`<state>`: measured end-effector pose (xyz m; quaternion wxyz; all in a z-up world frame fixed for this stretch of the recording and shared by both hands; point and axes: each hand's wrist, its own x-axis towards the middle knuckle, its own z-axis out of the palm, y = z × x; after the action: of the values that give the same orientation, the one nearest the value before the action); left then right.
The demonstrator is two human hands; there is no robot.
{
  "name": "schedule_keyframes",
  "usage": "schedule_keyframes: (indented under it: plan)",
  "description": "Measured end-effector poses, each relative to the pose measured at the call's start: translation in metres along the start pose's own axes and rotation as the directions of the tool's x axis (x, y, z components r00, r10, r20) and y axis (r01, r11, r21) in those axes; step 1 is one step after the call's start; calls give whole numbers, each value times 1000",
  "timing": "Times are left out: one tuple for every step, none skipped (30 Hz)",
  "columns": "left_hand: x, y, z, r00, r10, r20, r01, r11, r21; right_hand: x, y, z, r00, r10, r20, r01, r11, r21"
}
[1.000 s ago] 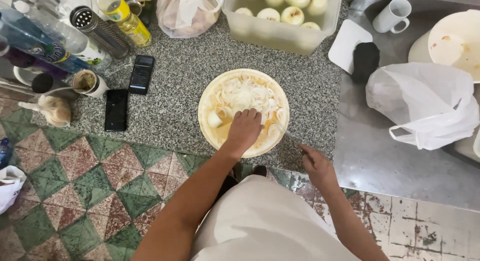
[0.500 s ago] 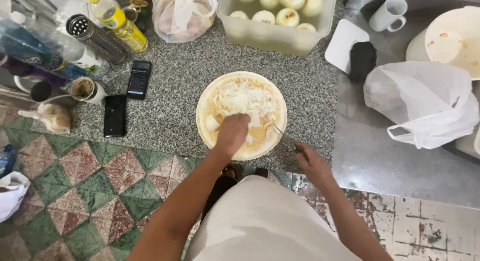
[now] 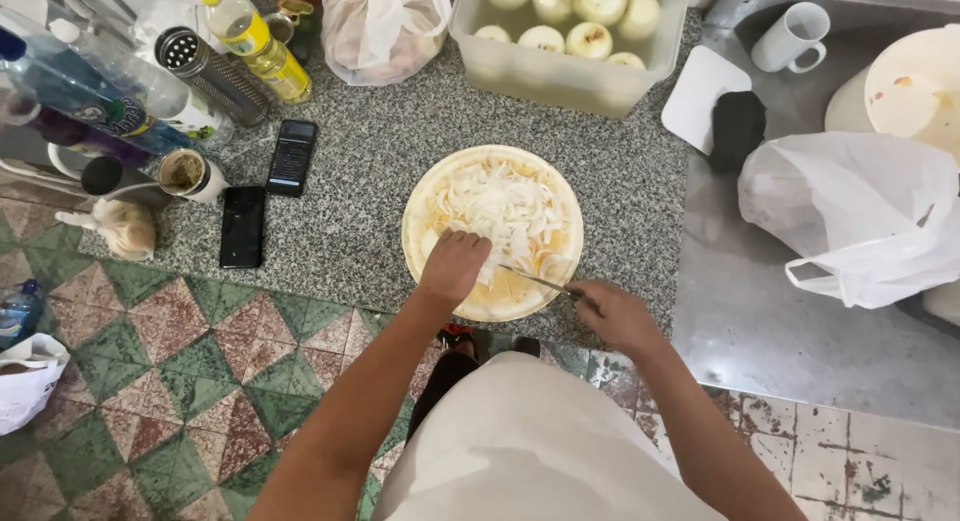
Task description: Slicing a peeled onion into thin pieces on a plate using a kitchen knife.
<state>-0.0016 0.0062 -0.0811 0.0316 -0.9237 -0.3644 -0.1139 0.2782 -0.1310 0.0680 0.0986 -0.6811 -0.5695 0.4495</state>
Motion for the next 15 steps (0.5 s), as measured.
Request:
schedule_keyframes:
  plan:
    - [-2, 0, -1, 1000, 0, 3, 0, 1000, -2, -7, -9, -4, 1000, 2, 2, -2, 1000, 1]
    - [-2, 0, -2, 1000, -10, 5, 10, 1000, -8, -13, -18, -9, 1000, -2, 10, 2, 1000, -17]
    - [-2, -2, -3, 1000, -19, 7, 19, 1000, -14, -19, -28, -15, 1000, -5, 18, 6, 999, -35]
    - [-2, -1, -2, 1000, -23, 6, 23, 1000, -14, -18, -22, -13, 1000, -7, 21, 8, 999, -38]
    - [-3, -1, -1, 1000, -10, 6, 10, 1000, -21, -17, -16, -12, 999, -9, 35, 11, 999, -51]
    - [-3, 0, 1, 1000, 4, 5, -3, 1000, -29, -16, -10, -10, 999, -10, 49, 13, 998, -64]
    - [-5, 1, 5, 1000, -1, 4, 1, 1000, -29, -19, -13, -10, 999, -11, 52, 15, 998, -67]
    - [-5, 2, 9, 1000, -20, -13, 20, 999, -29, -23, -17, -11, 997, -4, 71, 9, 998, -66]
    - [-5, 3, 12, 999, -40, -30, 39, 999, -30, -26, -20, -12, 996, 2, 91, 4, 998, -64]
    - [-3, 1, 8, 999, -37, -32, 36, 999, -32, -26, -25, -10, 996, 4, 88, 1, 998, -65]
    - [0, 0, 5, 995, -100, -20, 97, 988, -121, -25, -30, -7, 994, -19, 107, 25, 998, -58]
    - [2, -1, 1, 987, -161, -2, 157, 965, -209, -25, -35, -5, 991, -42, 126, 48, 998, -50]
    - [6, -2, -9, 988, -157, -2, 153, 965, -211, -19, -29, 1, 992, -39, 123, 45, 998, -50]
    - [11, -4, -18, 972, -231, 31, 231, 933, -275, -12, -24, 7, 995, -43, 95, 48, 998, -51]
    - [15, -6, -28, 951, -302, 69, 307, 891, -335, -4, -19, 14, 997, -47, 68, 50, 997, -53]
